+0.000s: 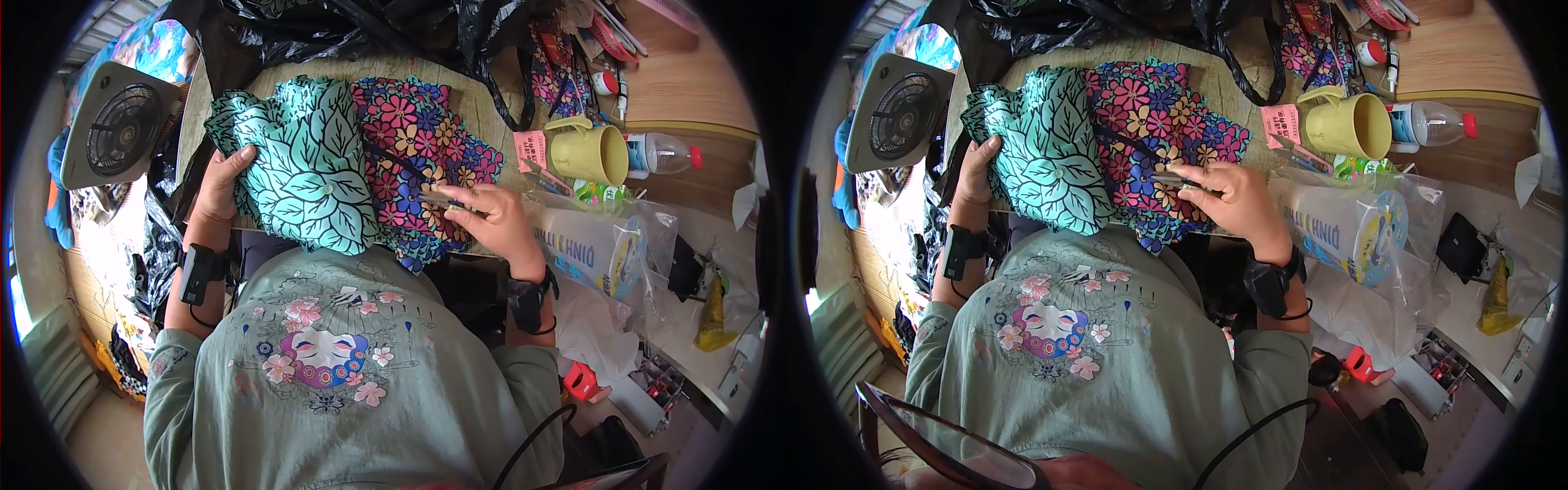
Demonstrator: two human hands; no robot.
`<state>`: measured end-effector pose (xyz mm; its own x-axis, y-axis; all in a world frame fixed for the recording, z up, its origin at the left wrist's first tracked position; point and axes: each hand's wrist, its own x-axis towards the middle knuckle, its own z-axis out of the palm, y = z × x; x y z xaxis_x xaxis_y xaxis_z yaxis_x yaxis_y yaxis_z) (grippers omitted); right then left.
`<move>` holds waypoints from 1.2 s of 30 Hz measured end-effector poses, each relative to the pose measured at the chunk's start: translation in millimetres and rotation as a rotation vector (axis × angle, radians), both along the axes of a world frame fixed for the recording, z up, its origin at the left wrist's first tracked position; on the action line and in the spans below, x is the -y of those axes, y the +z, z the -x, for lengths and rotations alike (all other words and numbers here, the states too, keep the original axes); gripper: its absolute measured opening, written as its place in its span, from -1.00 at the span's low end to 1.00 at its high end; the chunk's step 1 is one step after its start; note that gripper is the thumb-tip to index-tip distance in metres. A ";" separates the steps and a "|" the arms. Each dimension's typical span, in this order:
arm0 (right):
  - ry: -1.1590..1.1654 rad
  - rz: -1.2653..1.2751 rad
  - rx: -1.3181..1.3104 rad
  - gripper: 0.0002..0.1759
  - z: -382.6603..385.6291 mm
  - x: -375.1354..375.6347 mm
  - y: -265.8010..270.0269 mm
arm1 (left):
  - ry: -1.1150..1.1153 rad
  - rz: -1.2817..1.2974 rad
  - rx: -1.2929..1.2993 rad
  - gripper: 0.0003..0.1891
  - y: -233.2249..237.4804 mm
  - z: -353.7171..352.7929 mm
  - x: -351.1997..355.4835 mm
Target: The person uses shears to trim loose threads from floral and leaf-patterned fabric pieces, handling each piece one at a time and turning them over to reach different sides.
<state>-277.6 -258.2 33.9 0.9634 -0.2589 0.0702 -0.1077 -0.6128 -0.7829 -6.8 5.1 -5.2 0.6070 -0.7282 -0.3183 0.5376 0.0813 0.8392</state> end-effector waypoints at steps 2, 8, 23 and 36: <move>-0.013 -0.027 0.034 -0.59 1.2 -1.5 1.3 | -0.005 -0.008 -0.002 -0.56 -0.6 -0.6 -0.3; -0.107 -0.013 -0.036 -0.58 2.4 -0.7 1.0 | 0.010 0.010 0.015 -0.56 -1.7 -0.3 0.6; -0.014 0.086 -0.079 -0.61 2.9 4.2 -3.2 | 0.008 0.004 -0.004 -0.57 -0.4 0.8 1.3; -0.619 -0.114 -0.016 -0.69 7.4 5.2 -14.1 | 0.003 0.010 0.012 -0.58 -7.9 -2.2 -2.0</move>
